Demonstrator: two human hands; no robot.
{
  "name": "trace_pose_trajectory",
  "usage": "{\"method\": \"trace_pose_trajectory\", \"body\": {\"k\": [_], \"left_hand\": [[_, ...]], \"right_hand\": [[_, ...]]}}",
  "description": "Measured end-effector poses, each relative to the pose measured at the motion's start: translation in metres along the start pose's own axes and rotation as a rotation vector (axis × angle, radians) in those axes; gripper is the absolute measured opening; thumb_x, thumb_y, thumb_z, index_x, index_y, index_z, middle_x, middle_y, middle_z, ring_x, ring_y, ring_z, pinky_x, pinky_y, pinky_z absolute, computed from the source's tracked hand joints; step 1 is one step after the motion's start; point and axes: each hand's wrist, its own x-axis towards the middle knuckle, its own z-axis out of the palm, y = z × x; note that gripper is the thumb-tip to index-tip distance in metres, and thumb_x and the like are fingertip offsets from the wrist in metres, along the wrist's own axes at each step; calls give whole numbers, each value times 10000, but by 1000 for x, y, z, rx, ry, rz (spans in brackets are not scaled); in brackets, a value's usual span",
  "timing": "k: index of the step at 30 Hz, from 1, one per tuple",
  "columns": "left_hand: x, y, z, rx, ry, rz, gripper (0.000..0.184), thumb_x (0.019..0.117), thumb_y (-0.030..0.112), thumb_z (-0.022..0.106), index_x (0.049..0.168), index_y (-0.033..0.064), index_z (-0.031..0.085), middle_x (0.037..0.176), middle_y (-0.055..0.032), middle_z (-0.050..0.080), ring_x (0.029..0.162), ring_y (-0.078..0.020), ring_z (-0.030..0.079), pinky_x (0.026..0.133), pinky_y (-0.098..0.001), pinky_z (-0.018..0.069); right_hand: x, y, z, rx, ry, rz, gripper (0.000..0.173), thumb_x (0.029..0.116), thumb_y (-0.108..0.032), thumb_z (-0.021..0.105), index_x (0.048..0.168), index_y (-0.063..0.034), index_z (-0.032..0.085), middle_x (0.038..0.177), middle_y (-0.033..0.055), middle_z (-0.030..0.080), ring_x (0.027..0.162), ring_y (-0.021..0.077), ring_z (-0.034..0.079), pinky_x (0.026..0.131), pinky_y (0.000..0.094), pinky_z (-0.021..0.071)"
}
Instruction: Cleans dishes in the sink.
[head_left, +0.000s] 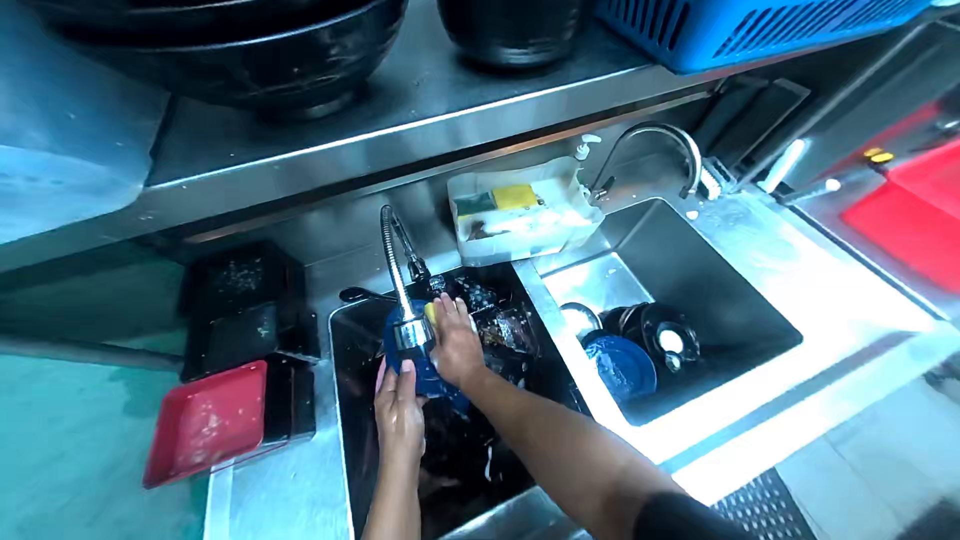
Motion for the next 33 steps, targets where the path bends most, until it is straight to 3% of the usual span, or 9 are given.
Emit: {"method": "trace_pose_trajectory", "body": {"k": [4, 8, 11, 17, 19, 24, 26, 29, 33], "left_hand": [[14, -6, -5, 117, -1, -64, 479, 1112, 363, 396, 1352, -1, 597, 1212, -155, 679, 1087, -189, 665, 969, -405, 546], [3, 4, -12, 451, -50, 134, 507, 1097, 391, 400, 996, 31, 741, 910, -90, 721, 881, -158, 691, 843, -425, 566], [-4, 9, -13, 402, 50, 261, 410, 1085, 300, 459, 990, 21, 744, 859, -55, 723, 817, -87, 695, 798, -328, 582], [21, 9, -35, 603, -183, 73, 521, 1074, 439, 454, 852, 56, 729, 769, -76, 677, 775, -191, 667, 750, -461, 544], [21, 14, -46, 571, -190, 244, 416, 1029, 384, 511, 799, 104, 717, 684, -4, 657, 670, -105, 658, 648, -366, 555], [21, -9, -9, -294, 169, 114, 238, 1079, 155, 503, 1175, -24, 626, 988, -104, 717, 881, -179, 719, 805, -394, 628], [21, -30, 25, -388, 183, -81, 216, 1074, 204, 526, 1200, 39, 585, 928, -73, 679, 742, -151, 668, 643, -348, 595], [13, -49, 43, -24, -36, -159, 234, 1001, 253, 677, 1053, 26, 707, 839, -87, 713, 711, -180, 671, 671, -374, 582], [31, -48, -19, 664, -242, 33, 490, 991, 318, 684, 1387, 47, 586, 1246, -137, 690, 1143, -285, 669, 1004, -537, 537]], "right_hand": [[-44, -23, 8, 160, -212, -197, 532, 1091, -381, 346, 1508, -96, 513, 1592, 114, 456, 1542, 282, 300, 1280, 491, 215], [-14, -17, 9, 160, 28, -128, 530, 1038, -264, 512, 1554, -156, 458, 1632, 54, 405, 1558, 255, 261, 1275, 495, 238], [-12, -4, 11, 74, 67, -40, 579, 1064, -301, 444, 1614, -145, 349, 1697, 39, 278, 1588, 247, 176, 1293, 479, 205], [-26, -12, 10, 57, -149, -344, 467, 1077, -356, 366, 1421, -152, 608, 1542, 65, 524, 1554, 264, 270, 1279, 566, 142], [-9, -10, -5, 53, 37, -313, 461, 1008, -309, 565, 1429, -122, 588, 1471, 118, 570, 1434, 301, 455, 1205, 541, 346], [-4, -6, -13, 699, 60, 255, 488, 949, -185, 676, 1408, -87, 543, 1209, 128, 668, 1025, 224, 677, 872, 445, 588], [-30, -15, -3, 1054, 34, 505, 423, 936, -163, 683, 1330, -102, 541, 1015, 123, 653, 786, 218, 643, 650, 409, 556], [-49, 13, -9, 1138, 114, 628, 350, 986, -155, 659, 1306, -52, 563, 986, 136, 695, 776, 230, 682, 675, 411, 593], [-69, 104, -78, 770, 326, 533, 367, 1005, -249, 664, 1292, -26, 615, 975, 144, 723, 762, 234, 701, 692, 446, 618]]}}
